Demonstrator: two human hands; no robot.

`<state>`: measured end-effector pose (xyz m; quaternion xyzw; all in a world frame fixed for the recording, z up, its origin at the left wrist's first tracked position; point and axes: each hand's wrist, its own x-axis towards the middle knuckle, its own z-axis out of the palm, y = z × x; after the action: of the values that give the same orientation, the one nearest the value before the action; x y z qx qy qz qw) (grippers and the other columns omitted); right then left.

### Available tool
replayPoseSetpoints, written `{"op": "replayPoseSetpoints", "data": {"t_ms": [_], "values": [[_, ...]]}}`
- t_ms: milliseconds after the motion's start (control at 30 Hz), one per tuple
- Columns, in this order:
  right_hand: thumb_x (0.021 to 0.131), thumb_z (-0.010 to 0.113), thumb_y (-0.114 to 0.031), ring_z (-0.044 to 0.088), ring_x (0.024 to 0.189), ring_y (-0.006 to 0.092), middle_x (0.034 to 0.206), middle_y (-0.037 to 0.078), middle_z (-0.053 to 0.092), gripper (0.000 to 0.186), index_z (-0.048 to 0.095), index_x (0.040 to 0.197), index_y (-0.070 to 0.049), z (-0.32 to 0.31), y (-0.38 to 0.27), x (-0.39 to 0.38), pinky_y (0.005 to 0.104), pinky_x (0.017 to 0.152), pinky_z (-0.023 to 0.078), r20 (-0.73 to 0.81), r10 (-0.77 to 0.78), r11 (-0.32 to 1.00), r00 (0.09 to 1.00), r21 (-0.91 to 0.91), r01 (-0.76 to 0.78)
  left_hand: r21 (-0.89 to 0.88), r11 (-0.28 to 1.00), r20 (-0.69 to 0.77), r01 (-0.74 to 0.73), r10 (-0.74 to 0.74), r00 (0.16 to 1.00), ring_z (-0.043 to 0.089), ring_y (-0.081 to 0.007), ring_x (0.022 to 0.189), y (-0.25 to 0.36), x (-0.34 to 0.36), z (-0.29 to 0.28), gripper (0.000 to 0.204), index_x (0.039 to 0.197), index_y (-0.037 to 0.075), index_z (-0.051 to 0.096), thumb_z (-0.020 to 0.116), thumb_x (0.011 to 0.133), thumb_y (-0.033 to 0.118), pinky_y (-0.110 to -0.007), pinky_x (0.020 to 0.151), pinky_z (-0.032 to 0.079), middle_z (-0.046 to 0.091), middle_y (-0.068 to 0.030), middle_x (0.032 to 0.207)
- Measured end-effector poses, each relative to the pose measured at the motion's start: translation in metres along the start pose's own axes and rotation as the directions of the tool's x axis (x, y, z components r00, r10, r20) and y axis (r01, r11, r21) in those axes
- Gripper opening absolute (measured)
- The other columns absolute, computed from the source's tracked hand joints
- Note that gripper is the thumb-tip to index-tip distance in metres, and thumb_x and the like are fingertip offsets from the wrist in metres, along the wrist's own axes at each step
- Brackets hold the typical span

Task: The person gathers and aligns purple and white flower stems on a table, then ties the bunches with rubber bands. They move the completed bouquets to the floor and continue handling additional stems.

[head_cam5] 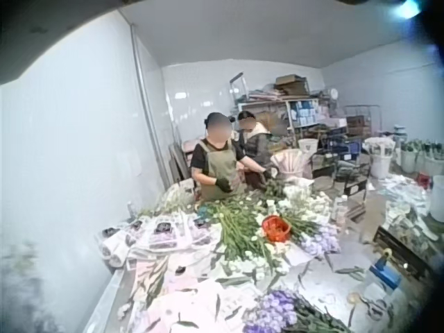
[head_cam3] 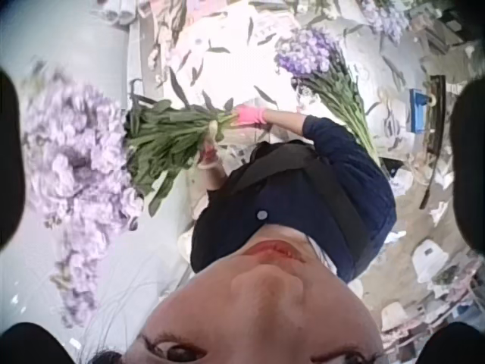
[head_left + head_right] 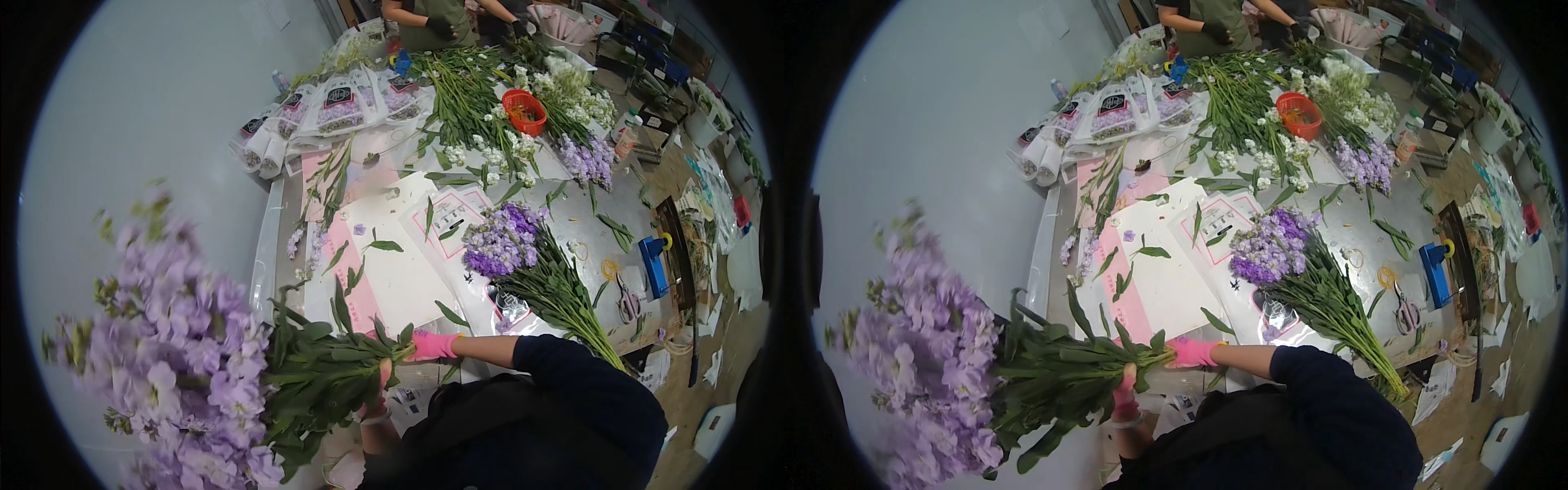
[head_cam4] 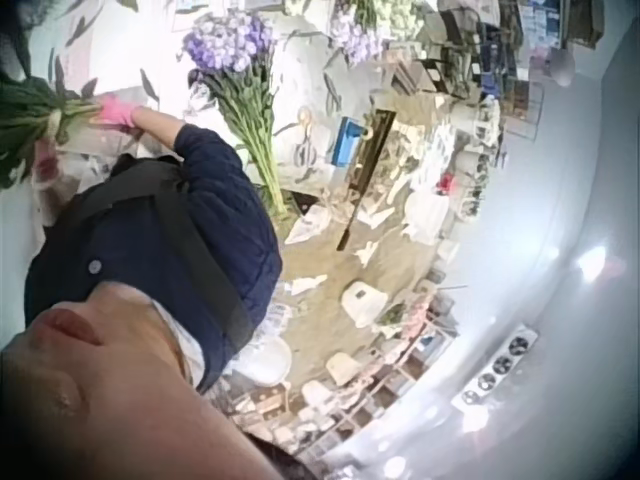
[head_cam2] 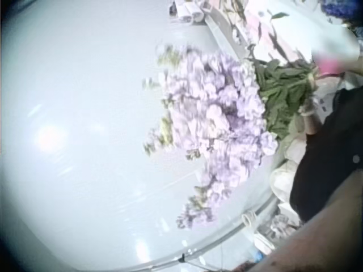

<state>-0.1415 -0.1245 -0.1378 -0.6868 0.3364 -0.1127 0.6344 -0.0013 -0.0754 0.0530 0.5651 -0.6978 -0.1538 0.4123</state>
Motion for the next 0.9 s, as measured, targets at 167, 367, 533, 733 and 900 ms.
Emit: {"op": "replayPoseSetpoints", "data": {"t_ms": [167,367,533,733,900], "values": [[0.072,0.064,-0.040,0.054,0.098,0.0300,0.105,0.017,0.056,0.061,0.044,0.115,-0.002,-0.001,-0.011,-0.016,0.0364,0.081,0.043,-0.091,0.205,0.956,0.974,-0.195,-0.219,-0.152,0.981,0.059,0.119,-0.111,0.992,0.050,-0.0217,0.103,-0.040,-0.011,0.014,0.039,0.116,0.005,0.048,0.048,0.084,0.029,-0.033,0.090,0.039,0.052,-0.0089,0.114],[0.074,0.062,-0.036,0.056,0.092,0.0297,0.097,0.017,0.059,0.058,0.043,0.120,-0.006,-0.025,-0.081,-0.060,0.0369,0.078,0.044,-0.022,0.121,0.993,0.992,0.007,-0.120,-0.732,0.661,-0.019,0.162,-0.258,0.966,0.048,-0.0219,0.102,-0.010,0.003,-0.021,0.051,0.121,-0.004,0.040,0.043,0.084,0.030,-0.037,0.090,0.038,0.049,-0.0132,0.115],[0.074,0.063,-0.023,0.058,0.058,0.0181,0.074,0.010,0.060,0.039,0.051,0.107,-0.006,-0.043,-0.053,-0.125,0.0289,0.056,0.048,-0.174,-0.334,0.868,0.926,-0.440,0.231,-0.925,0.106,0.226,0.366,-0.620,0.751,0.059,-0.0157,0.075,0.015,0.008,-0.012,0.043,0.114,-0.002,0.049,0.039,0.086,0.029,-0.026,0.059,0.049,0.059,-0.0073,0.095],[0.072,0.065,-0.022,0.054,0.057,0.0162,0.063,0.009,0.057,0.025,0.054,0.085,-0.004,-0.051,-0.101,-0.213,0.0303,0.053,0.044,-0.066,0.491,0.864,0.868,-0.092,-0.496,-0.894,-0.223,0.448,0.388,-0.464,0.764,0.049,-0.0174,0.105,-0.002,-0.052,0.054,0.049,0.119,0.001,0.047,0.053,0.083,0.035,-0.031,0.091,0.039,0.052,-0.0079,0.116],[0.070,0.061,-0.028,0.060,0.069,0.0251,0.076,0.012,0.061,0.031,0.055,0.089,-0.004,-0.061,-0.066,-0.248,0.0334,0.062,0.047,-0.187,0.589,0.714,0.786,-0.335,-0.614,-0.621,-0.243,0.776,0.745,-0.327,0.540,0.053,-0.0152,0.093,-0.064,-0.096,0.131,0.042,0.115,0.007,0.048,0.050,0.085,0.037,-0.030,0.082,0.043,0.054,-0.0038,0.109]]}}
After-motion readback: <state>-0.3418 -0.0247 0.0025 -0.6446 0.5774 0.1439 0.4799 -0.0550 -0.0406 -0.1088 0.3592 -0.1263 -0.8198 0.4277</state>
